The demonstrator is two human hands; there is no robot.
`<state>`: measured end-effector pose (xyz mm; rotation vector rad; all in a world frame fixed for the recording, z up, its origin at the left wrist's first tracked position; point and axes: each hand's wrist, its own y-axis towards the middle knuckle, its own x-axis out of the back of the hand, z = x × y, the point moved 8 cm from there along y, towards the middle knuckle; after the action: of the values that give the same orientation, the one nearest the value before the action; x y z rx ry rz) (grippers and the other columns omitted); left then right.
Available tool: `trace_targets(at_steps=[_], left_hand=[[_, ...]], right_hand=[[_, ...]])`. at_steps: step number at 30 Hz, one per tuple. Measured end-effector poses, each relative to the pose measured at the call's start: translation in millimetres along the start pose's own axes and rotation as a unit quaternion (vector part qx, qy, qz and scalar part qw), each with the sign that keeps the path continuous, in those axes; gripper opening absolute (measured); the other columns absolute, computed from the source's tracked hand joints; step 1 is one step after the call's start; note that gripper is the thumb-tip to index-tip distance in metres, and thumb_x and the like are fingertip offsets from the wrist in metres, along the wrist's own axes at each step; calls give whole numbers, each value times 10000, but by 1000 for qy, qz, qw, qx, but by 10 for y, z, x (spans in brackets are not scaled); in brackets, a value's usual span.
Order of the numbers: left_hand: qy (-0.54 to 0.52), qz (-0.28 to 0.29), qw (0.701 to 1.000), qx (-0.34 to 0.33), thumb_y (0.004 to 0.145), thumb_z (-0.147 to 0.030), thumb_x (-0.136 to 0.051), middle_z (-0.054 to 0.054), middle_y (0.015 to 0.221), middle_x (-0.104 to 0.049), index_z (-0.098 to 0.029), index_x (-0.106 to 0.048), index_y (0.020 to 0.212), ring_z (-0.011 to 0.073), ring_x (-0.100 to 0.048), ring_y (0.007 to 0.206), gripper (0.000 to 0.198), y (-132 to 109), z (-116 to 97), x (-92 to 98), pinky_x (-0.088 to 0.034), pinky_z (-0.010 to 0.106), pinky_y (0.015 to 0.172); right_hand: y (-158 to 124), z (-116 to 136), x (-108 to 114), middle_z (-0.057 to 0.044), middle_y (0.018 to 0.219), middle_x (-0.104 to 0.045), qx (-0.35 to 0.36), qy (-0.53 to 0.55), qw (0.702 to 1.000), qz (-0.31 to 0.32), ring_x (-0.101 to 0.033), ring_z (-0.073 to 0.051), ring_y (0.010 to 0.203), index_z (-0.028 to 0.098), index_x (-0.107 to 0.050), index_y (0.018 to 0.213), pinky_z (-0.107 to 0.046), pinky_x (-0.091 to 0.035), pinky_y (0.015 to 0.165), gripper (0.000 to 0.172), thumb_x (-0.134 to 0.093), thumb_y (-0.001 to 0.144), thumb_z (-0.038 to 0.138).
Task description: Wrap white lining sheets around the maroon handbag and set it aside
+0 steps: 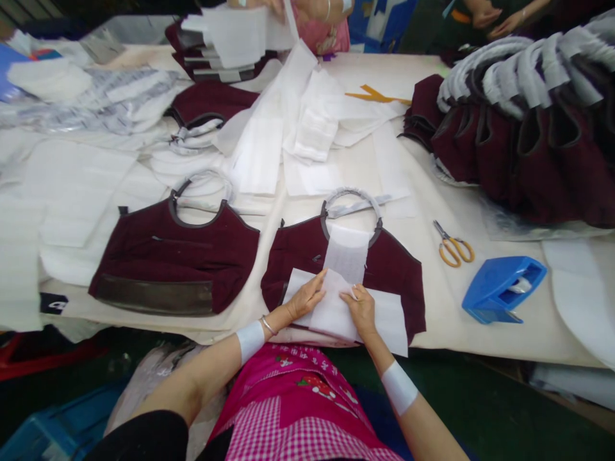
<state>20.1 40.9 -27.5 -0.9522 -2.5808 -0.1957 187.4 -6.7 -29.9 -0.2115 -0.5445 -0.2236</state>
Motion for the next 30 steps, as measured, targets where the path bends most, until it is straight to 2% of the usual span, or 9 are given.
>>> trace_targets(at_steps=[1,3,10,16,18,22,25,27,30], left_hand=[[-4,-8,1000,15,916,-318,-506,164,1439,-489,-182,-190,1527,243,-578,1174,701,-4,29,-7,-498,430,1023],[2,-23,999,22,874,-332,-592,172,1447,-478,-187,-142,1540,247,-587,1158,816,-6,61,-33,-509,430,1009],[36,-68,997,14,863,-174,-537,154,1423,-496,-198,-178,1535,207,-592,1061,763,35,90,-58,-500,417,1011],[74,-92,992,45,869,-148,-495,108,1155,-631,-166,-173,1531,205,-603,962,736,72,104,-89,-520,411,962],[85,-97,991,39,864,-135,-479,109,1202,-616,-191,-151,1532,210,-600,996,746,80,77,-112,-513,419,979],[106,-113,988,10,847,-101,-450,142,1418,-461,-225,-129,1523,260,-495,1242,758,89,-14,-127,-438,483,1089],[124,-129,984,6,836,-78,-449,140,1395,-412,-228,-194,1497,260,-458,1261,725,80,-63,-115,-440,493,1089],[150,-138,979,-1,828,-49,-453,120,1318,-421,-229,-318,1433,240,-472,1215,645,71,-108,-114,-466,479,1059],[277,-141,950,-14,854,-49,-472,116,1315,-422,-219,-530,1212,272,-444,1222,401,80,-203,-158,-456,534,1030]], right_hand=[[4,-4,-2,-8,746,-511,-5,-14,1000,1,-487,-172,728,213,-546,599,-325,-386,716,298,-568,829,401],[17,-8,2,-12,762,-521,-15,-48,999,-1,-492,-171,730,212,-563,608,-319,-388,703,274,-569,820,386],[102,-56,0,-18,795,-577,-65,-105,992,7,-542,-191,760,215,-653,752,-321,-395,704,192,-586,800,388],[130,-18,41,-37,853,-624,-35,-162,986,-32,-556,-201,799,216,-648,811,-311,-380,676,172,-576,814,372],[147,-23,36,-40,895,-629,-39,-184,982,-26,-561,-201,816,216,-647,819,-306,-366,667,165,-568,822,361],[190,-32,14,-30,933,-631,-48,-206,977,-8,-568,-195,830,221,-647,842,-300,-342,659,155,-556,831,346],[208,-25,-1,-32,953,-634,-45,-207,977,-5,-569,-194,851,222,-649,866,-299,-330,661,155,-552,836,340],[210,-27,-12,-34,957,-633,-45,-208,977,-3,-567,-193,851,220,-646,875,-299,-320,656,158,-553,837,341],[210,-24,-21,-30,949,-631,-43,-207,977,0,-563,-186,839,220,-640,872,-296,-306,649,153,-555,837,342]])
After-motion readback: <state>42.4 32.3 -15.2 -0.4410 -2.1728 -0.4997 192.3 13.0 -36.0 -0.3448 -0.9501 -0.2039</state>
